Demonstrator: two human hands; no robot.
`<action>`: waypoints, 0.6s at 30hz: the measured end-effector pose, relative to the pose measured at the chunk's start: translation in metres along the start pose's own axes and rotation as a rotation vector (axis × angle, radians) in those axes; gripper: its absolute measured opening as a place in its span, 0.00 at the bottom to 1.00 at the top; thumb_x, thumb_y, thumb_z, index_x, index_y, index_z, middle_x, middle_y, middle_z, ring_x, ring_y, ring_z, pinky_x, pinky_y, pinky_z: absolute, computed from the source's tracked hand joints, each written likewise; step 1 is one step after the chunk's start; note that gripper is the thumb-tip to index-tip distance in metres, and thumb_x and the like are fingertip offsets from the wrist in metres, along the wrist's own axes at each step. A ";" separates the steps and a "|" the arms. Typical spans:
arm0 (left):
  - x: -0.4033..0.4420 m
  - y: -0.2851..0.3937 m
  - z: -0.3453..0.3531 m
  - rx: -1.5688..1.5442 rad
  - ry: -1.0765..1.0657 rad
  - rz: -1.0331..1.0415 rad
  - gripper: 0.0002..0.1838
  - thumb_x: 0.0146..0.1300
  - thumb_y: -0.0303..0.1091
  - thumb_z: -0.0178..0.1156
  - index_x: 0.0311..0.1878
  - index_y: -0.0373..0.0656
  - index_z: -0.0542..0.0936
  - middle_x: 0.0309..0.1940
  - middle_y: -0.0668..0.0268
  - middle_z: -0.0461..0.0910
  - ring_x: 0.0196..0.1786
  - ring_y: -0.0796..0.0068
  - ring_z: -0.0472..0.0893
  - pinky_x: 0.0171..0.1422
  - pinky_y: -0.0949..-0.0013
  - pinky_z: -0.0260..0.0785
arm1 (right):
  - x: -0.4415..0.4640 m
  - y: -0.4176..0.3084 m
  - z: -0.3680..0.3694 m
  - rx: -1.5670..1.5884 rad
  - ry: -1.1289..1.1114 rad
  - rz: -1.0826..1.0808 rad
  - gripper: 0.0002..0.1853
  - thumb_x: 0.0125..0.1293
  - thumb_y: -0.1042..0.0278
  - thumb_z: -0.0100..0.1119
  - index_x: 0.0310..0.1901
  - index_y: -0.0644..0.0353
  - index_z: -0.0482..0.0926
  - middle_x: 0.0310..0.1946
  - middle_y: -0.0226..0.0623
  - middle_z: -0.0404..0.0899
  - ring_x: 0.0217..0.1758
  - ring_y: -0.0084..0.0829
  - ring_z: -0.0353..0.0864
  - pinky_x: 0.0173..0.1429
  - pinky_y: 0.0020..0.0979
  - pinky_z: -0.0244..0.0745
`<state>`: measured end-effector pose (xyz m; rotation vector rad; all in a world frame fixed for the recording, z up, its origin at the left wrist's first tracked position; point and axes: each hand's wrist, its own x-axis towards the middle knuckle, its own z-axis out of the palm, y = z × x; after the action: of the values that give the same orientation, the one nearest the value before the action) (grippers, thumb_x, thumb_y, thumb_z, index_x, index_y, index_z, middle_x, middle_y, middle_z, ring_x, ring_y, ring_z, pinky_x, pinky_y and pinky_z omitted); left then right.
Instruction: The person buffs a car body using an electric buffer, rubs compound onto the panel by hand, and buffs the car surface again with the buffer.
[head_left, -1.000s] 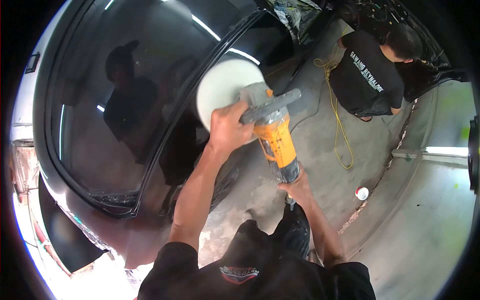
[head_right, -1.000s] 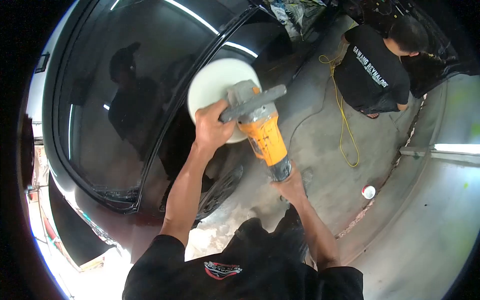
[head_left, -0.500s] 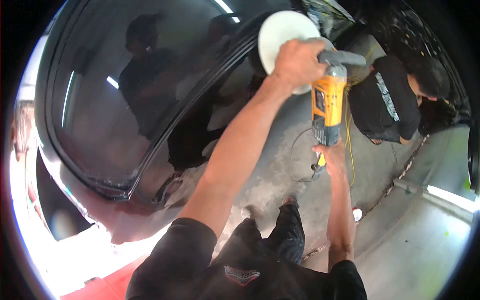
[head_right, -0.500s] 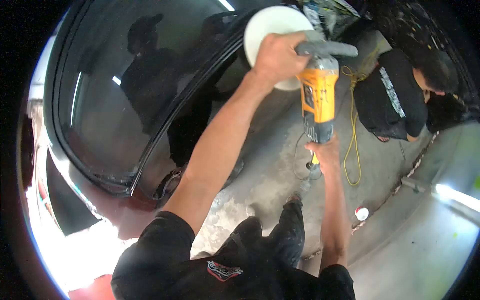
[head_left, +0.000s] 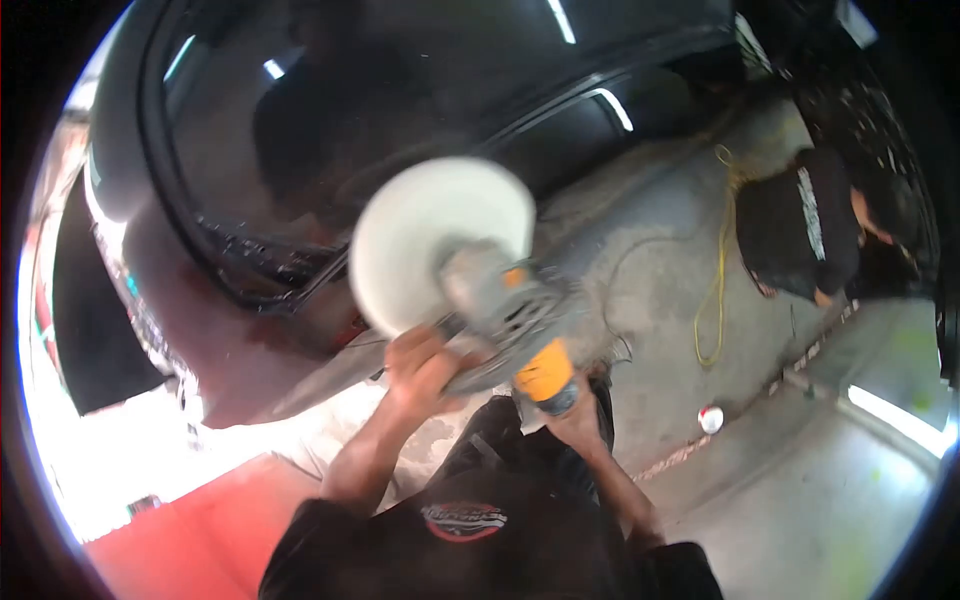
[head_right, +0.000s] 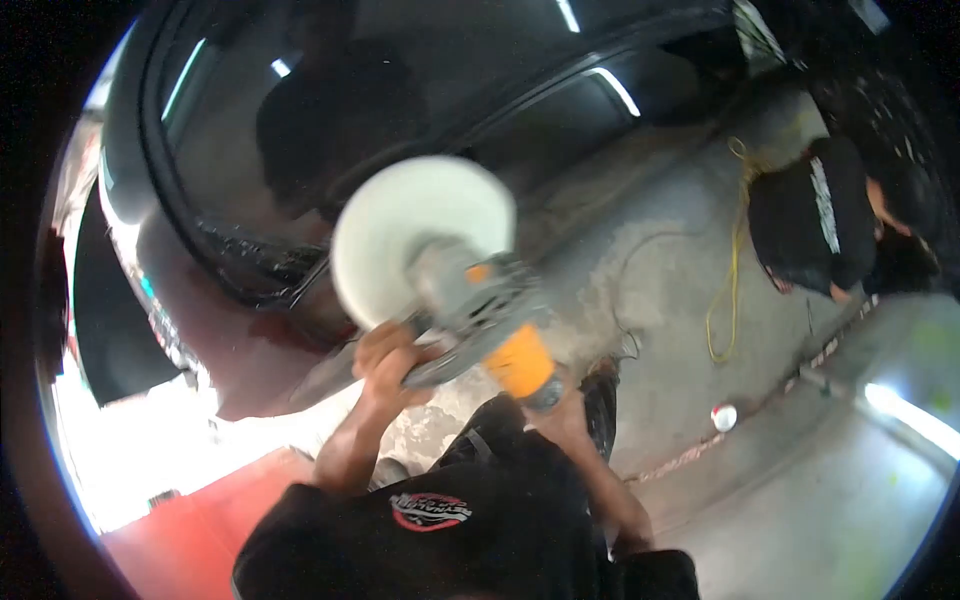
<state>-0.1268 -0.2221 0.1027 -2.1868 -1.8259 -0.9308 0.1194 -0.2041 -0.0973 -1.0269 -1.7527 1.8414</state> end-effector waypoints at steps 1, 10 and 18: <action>-0.026 0.000 -0.008 0.045 0.052 -0.041 0.15 0.49 0.39 0.74 0.24 0.42 0.77 0.16 0.67 0.67 0.19 0.66 0.72 0.23 0.63 0.61 | 0.000 -0.004 0.013 -0.041 -0.035 0.016 0.46 0.50 0.66 0.78 0.69 0.62 0.62 0.54 0.49 0.81 0.58 0.42 0.83 0.62 0.40 0.77; -0.011 0.007 0.002 0.074 -0.099 -0.112 0.13 0.48 0.19 0.67 0.21 0.40 0.70 0.15 0.62 0.69 0.16 0.63 0.69 0.21 0.64 0.59 | 0.016 0.003 0.040 -0.152 -0.138 -0.190 0.38 0.55 0.66 0.76 0.65 0.60 0.67 0.57 0.42 0.79 0.57 0.41 0.83 0.62 0.39 0.76; 0.147 -0.018 0.162 -0.002 -0.214 0.060 0.11 0.39 0.26 0.67 0.30 0.44 0.79 0.20 0.64 0.74 0.21 0.57 0.75 0.27 0.57 0.69 | 0.076 0.028 -0.072 0.432 0.198 0.142 0.40 0.44 0.78 0.78 0.61 0.63 0.70 0.51 0.37 0.81 0.57 0.30 0.79 0.66 0.34 0.72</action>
<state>-0.0745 -0.0158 0.0478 -2.4095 -1.8345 -0.7111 0.1284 -0.1040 -0.1382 -1.1272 -1.1258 2.0046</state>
